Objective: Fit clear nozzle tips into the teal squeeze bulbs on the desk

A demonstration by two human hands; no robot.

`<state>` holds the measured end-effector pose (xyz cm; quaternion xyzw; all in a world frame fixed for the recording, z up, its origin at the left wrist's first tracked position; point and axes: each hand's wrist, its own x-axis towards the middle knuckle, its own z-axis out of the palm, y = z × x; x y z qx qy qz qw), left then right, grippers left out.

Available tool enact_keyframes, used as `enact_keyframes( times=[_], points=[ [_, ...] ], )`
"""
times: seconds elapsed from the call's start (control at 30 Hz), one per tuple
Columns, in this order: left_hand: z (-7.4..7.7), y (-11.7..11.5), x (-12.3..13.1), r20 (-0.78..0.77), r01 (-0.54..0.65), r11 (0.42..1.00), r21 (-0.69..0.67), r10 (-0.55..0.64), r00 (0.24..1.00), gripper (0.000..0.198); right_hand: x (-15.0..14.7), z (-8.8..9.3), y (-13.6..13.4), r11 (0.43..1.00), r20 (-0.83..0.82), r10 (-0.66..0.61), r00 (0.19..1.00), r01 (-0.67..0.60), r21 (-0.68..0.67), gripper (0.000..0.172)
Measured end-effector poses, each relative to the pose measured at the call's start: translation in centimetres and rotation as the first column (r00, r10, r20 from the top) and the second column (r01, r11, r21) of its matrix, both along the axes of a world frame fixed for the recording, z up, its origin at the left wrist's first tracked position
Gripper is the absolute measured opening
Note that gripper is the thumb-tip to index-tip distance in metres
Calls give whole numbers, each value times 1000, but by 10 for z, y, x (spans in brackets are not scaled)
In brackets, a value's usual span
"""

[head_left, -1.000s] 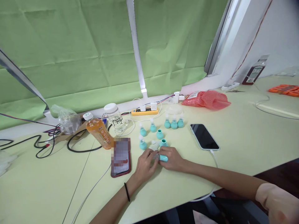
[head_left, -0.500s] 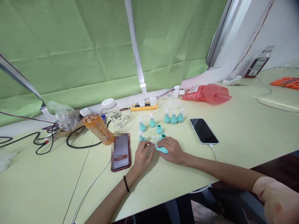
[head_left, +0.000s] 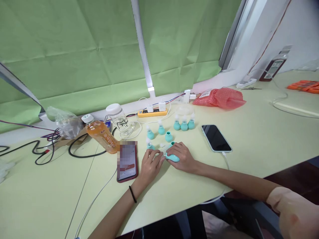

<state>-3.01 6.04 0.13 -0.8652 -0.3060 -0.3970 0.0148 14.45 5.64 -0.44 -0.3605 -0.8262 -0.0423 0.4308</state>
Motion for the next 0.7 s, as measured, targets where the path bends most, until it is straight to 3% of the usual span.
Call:
enact_keyframes(
  times=[0.13, 0.3, 0.53, 0.7],
  points=[
    [6, 1, 2, 99, 29, 991, -134, -15, 995, 14, 1, 1, 1, 1000, 23, 21, 1000, -21, 3, 4],
    [13, 4, 1, 170, 99, 936, -339, -42, 984, 11, 4, 2, 3, 997, 13, 75, 997, -75, 19, 5],
    [6, 4, -1, 90, 129, 969, -212, -112, 990, 18, 5, 3, 5, 997, 30, 80, 996, -80, -15, 4],
    [9, 6, -1, 172, 123, 949, -292, -74, 982, 13, 5, 3, 6, 997, 27, 83, 996, -83, -3, 4]
  ],
)
